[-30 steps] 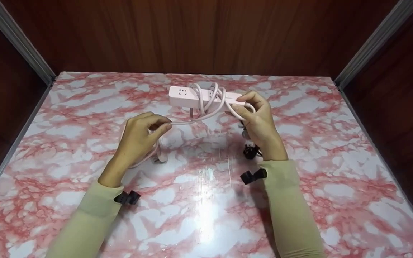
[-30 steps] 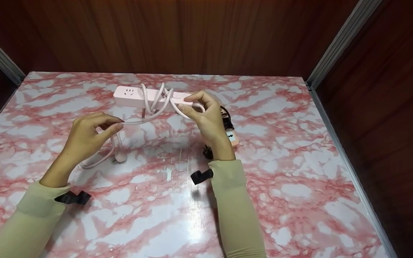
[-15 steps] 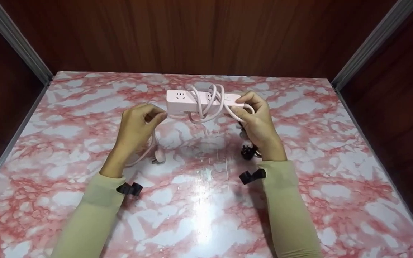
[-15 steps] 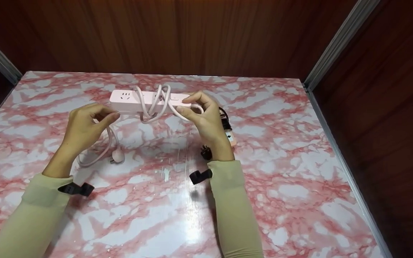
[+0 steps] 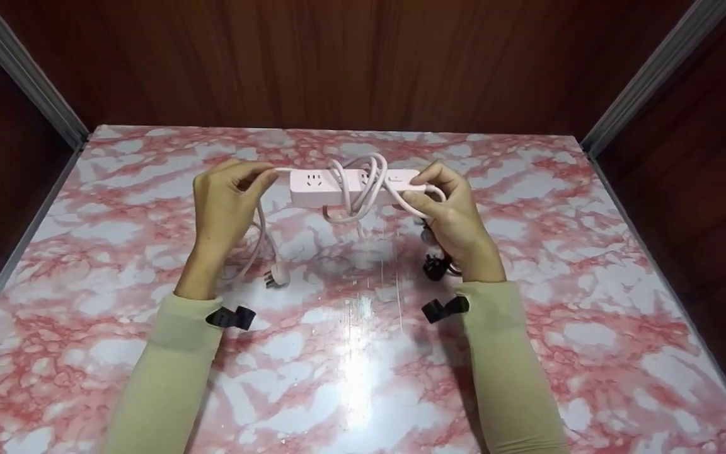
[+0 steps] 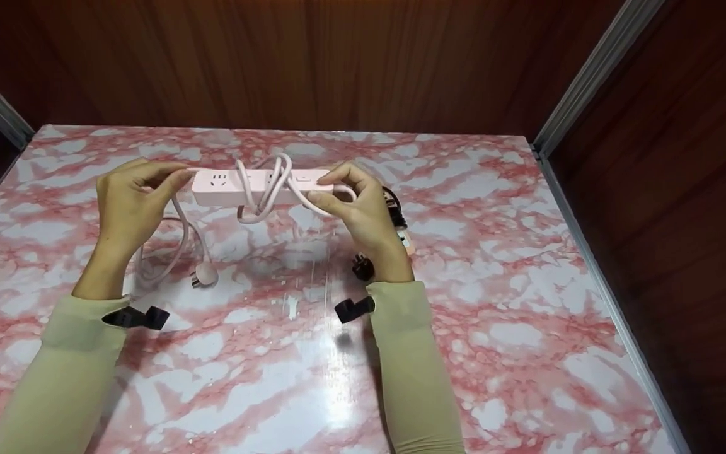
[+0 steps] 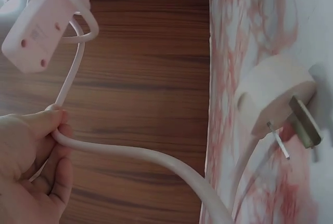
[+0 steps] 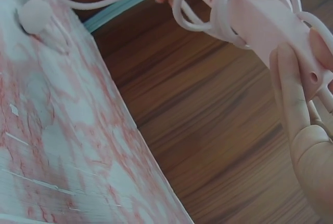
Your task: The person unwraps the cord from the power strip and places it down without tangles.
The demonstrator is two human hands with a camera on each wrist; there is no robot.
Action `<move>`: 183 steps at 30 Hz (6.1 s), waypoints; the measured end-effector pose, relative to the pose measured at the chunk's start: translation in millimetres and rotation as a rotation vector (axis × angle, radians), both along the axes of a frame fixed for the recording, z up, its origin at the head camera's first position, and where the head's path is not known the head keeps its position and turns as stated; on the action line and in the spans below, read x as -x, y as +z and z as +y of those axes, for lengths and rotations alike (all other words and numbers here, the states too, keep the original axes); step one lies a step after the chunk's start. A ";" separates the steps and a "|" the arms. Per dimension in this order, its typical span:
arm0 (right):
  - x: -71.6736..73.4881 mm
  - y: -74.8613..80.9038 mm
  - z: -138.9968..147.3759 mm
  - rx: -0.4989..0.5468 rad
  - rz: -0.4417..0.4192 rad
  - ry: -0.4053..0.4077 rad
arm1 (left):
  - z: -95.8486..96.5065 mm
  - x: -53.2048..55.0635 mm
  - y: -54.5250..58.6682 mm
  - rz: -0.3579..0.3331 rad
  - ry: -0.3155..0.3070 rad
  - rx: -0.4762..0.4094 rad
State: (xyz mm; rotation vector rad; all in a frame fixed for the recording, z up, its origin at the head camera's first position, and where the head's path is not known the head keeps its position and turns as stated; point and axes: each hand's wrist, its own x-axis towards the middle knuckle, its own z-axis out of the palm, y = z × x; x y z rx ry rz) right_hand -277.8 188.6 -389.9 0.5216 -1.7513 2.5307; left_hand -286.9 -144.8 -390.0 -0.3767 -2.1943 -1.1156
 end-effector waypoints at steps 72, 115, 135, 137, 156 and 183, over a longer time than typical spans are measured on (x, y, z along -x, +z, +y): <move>7.6 -1.6 -2.1 0.088 -0.029 -0.233 | -56.5 -42.8 -6.1 -0.339 -0.553 0.644; 6.4 -4.7 -3.3 0.134 -0.016 -0.183 | 41.2 -70.4 -8.3 -0.259 -0.159 0.312; 5.5 -3.3 -5.2 0.122 -0.009 -0.184 | 78.4 -62.3 -34.9 -0.293 -0.087 0.345; 5.5 -2.9 -4.9 0.132 -0.009 -0.183 | 76.1 -61.6 -33.1 -0.308 -0.103 0.322; 4.2 -1.8 -1.5 0.203 0.024 -0.172 | 50.7 -47.3 -19.4 -0.365 -0.129 0.155; 7.2 -6.8 3.6 0.128 -0.001 -0.070 | 13.4 -33.1 2.2 -0.154 0.022 0.013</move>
